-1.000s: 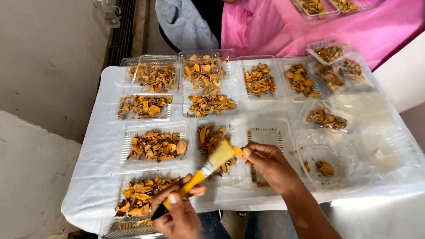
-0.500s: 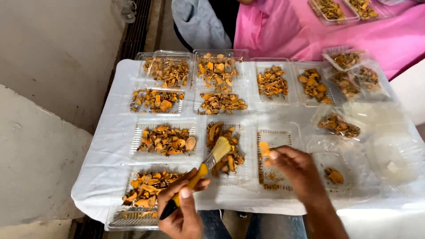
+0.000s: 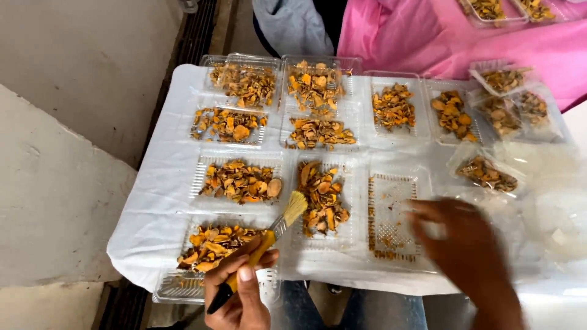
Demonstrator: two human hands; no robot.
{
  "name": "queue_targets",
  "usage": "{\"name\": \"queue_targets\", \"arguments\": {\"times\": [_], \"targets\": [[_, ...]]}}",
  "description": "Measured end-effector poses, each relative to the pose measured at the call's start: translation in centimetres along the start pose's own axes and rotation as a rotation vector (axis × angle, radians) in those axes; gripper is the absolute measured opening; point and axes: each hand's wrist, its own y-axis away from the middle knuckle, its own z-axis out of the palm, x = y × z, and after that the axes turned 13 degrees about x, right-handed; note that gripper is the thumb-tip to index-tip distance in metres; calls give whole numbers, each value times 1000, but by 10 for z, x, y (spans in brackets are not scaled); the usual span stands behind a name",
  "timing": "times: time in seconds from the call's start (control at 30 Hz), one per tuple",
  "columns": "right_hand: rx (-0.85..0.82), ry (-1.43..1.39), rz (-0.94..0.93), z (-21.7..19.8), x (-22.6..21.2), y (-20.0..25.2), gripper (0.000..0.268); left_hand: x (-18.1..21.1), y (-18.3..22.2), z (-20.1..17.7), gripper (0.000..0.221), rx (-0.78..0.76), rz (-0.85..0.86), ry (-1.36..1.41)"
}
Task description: Sorting, cleaning with a brush, and bagging dried turmeric pieces in plastic containers.
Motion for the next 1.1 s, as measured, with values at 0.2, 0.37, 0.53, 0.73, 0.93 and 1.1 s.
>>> {"name": "queue_targets", "arguments": {"times": [0.2,0.37,0.53,0.73,0.93,1.1], "targets": [[-388,-30,-189,99,-49,-28,25,3,7,-1,18,19,-23,2],[-203,-181,-289,94,-49,-27,9,-15,8,0,20,32,-31,29],[-239,-747,418,62,-54,-21,25,-32,26,20,16,-231,61,451],[50,-810,395,60,-58,-2,21,-17,34,26,18,-131,243,125],[343,-608,-81,48,-59,17,23,-3,37,29,20,-137,482,-261],[373,-229,32,-2,8,43,16,-7,27,3,16,-224,352,-183]]}}
